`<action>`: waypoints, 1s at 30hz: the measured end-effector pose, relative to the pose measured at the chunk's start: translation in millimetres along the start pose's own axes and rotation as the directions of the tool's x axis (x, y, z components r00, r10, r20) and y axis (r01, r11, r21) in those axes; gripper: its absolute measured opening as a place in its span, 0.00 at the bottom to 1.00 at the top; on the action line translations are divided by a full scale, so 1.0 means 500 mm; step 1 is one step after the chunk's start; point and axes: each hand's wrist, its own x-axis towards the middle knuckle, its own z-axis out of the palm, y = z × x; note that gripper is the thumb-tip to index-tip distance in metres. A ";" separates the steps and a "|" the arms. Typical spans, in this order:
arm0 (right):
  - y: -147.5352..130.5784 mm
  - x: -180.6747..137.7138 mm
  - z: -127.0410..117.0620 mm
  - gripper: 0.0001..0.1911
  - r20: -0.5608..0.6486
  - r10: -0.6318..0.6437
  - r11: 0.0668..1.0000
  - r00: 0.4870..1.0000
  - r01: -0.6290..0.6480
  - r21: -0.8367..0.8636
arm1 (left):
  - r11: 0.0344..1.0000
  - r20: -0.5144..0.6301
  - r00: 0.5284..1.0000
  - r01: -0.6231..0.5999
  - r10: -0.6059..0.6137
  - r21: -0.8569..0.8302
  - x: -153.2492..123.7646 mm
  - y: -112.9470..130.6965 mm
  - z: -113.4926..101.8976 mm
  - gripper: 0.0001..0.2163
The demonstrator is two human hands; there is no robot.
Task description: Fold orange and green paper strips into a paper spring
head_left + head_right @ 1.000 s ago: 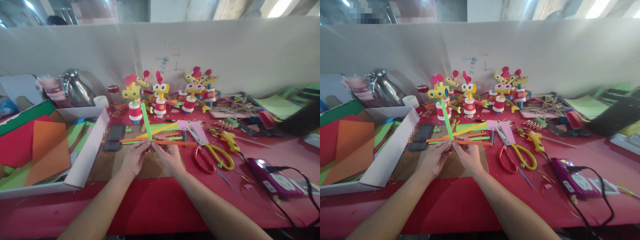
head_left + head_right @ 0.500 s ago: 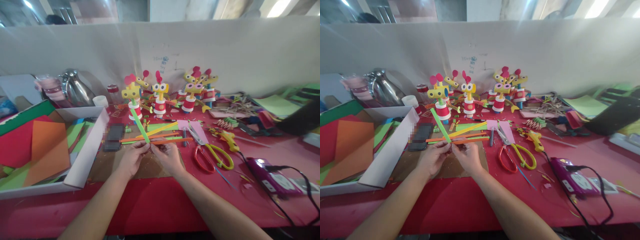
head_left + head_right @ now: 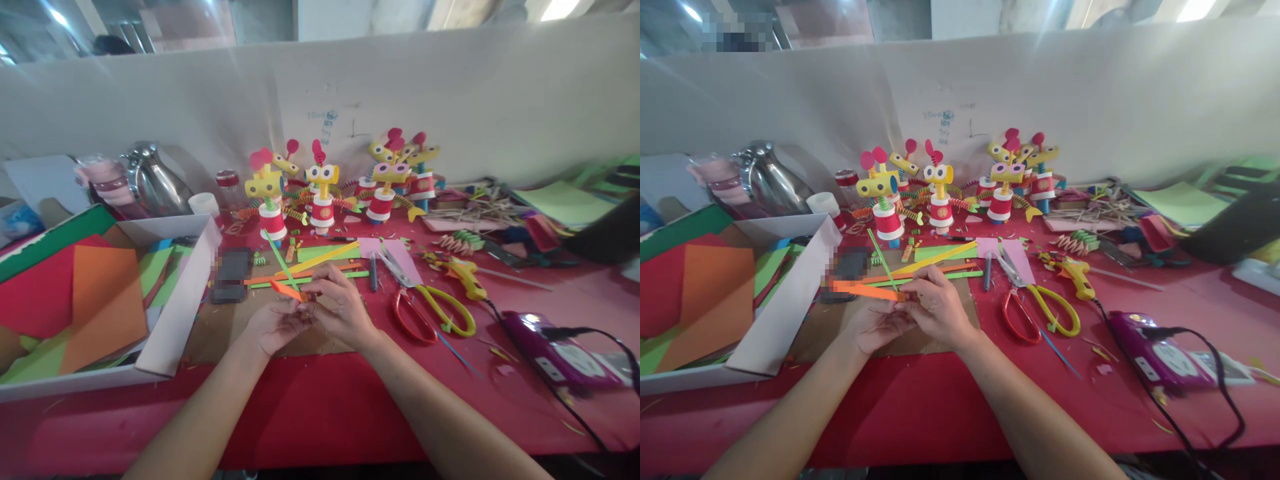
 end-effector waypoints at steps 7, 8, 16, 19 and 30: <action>0.001 -0.002 -0.005 0.09 0.057 -0.118 0.992 0.991 0.120 -0.033 | 0.998 0.054 0.999 0.005 -0.008 0.056 0.001 -0.005 -0.003 0.15; 0.001 -0.002 -0.004 0.10 0.053 -0.111 0.993 0.992 0.113 -0.032 | 0.999 0.045 0.999 0.001 -0.004 0.054 0.001 -0.004 -0.002 0.14; 0.004 -0.001 0.008 0.09 -0.061 0.065 0.997 0.996 -0.063 0.039 | 0.991 -0.051 0.990 -0.134 0.134 -0.002 0.005 0.000 0.008 0.11; 0.010 -0.002 0.008 0.08 -0.037 0.075 0.995 0.996 -0.072 0.072 | 0.996 -0.075 0.993 -0.092 0.092 -0.003 0.008 0.000 0.000 0.10; 0.029 0.005 0.018 0.05 0.040 0.367 0.862 0.929 -0.356 0.360 | 0.945 -0.080 0.950 -0.286 0.301 0.161 -0.001 0.003 0.031 0.04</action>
